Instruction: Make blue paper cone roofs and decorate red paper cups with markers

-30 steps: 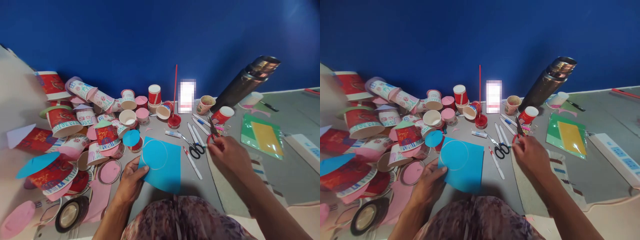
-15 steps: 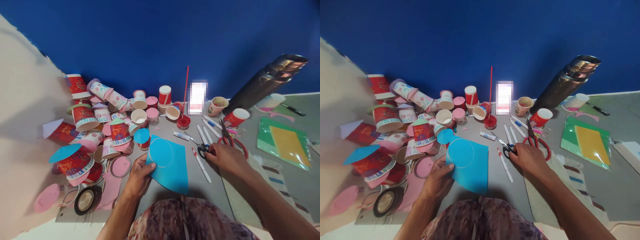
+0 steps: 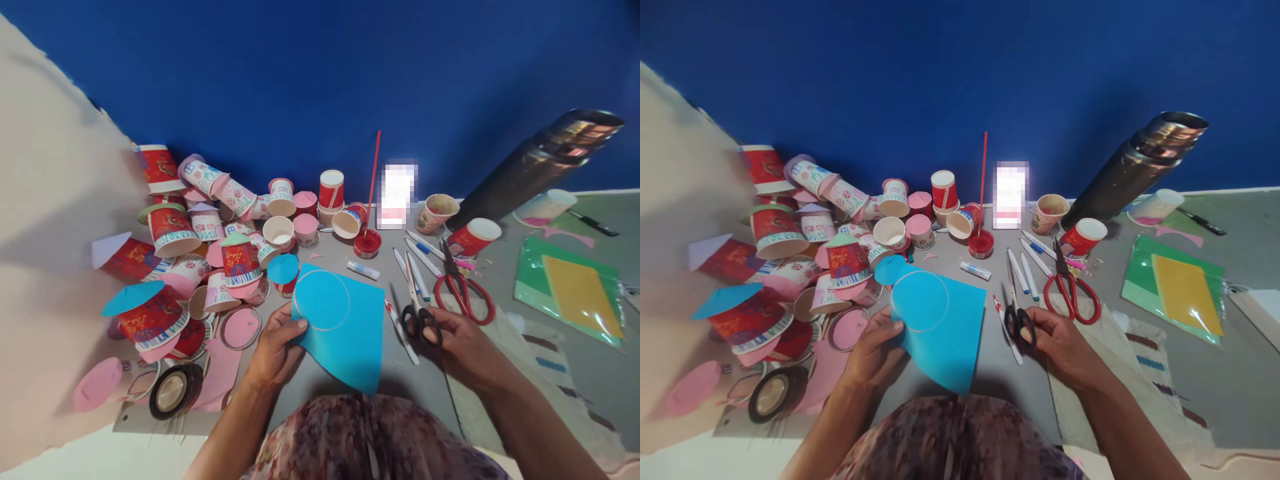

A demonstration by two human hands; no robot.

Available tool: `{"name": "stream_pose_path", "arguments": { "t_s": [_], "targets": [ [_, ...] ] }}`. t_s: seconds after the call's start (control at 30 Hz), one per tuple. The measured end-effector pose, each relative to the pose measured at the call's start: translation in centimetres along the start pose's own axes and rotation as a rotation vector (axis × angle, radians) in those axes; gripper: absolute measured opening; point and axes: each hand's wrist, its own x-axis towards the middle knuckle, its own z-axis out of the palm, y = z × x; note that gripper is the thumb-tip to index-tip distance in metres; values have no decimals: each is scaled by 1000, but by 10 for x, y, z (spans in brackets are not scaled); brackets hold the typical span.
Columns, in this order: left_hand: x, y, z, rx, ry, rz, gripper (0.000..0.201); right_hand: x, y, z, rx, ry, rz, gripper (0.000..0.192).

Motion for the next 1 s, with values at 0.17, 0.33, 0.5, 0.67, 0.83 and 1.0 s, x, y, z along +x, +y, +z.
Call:
{"name": "stream_pose_path", "arguments": {
  "t_s": [0.17,0.33,0.5,0.67,0.83,1.0],
  "targets": [
    [-4,-1,1,23,28,-9,37,5,1,3,398,17,43,25],
    [-5,0,0,43,55,-11,40,9,-12,-1,570,94,17,22],
    [-4,0,5,64,77,-16,38,11,-6,-2,608,47,93,28],
    [-6,-3,8,51,69,-4,36,3,-5,5,641,-3,193,28],
    [-8,-8,5,5,51,6,33,-18,-19,16,479,55,15,31],
    [-7,-7,3,-1,32,17,34,-19,-11,22,434,-9,158,36]
  ]
}}
